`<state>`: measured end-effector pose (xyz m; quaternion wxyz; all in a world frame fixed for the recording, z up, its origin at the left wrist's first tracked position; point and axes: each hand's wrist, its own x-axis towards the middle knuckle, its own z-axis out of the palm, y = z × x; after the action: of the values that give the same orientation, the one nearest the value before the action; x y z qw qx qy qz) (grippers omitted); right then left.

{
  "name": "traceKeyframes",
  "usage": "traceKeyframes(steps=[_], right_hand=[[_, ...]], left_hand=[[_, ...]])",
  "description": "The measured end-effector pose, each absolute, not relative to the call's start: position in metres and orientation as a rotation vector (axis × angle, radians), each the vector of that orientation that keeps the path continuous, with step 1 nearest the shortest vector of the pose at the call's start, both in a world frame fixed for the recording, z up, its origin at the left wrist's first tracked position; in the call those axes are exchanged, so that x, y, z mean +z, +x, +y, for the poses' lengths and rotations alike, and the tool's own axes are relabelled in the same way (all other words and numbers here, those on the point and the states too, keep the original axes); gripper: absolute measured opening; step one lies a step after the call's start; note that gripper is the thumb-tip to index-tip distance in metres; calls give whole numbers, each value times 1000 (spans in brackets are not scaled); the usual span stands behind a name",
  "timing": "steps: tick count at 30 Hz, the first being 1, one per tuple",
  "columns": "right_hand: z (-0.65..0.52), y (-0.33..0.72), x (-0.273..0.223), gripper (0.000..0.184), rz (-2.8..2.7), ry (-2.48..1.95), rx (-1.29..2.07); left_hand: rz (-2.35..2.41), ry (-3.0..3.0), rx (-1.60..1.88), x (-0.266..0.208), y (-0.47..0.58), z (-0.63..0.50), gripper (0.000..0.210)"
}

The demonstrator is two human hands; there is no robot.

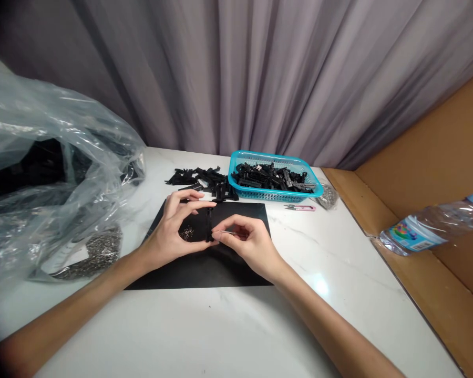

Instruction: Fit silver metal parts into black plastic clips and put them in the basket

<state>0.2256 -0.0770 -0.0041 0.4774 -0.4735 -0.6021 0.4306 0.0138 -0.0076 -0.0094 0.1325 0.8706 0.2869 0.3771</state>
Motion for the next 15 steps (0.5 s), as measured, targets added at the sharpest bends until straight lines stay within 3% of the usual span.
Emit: traceKeyframes(steps=[15], right_hand=[[-82,223,-1,13,-1572,-1128,999]], left_hand=[[805,2630,1161,-6,13,-9,65]])
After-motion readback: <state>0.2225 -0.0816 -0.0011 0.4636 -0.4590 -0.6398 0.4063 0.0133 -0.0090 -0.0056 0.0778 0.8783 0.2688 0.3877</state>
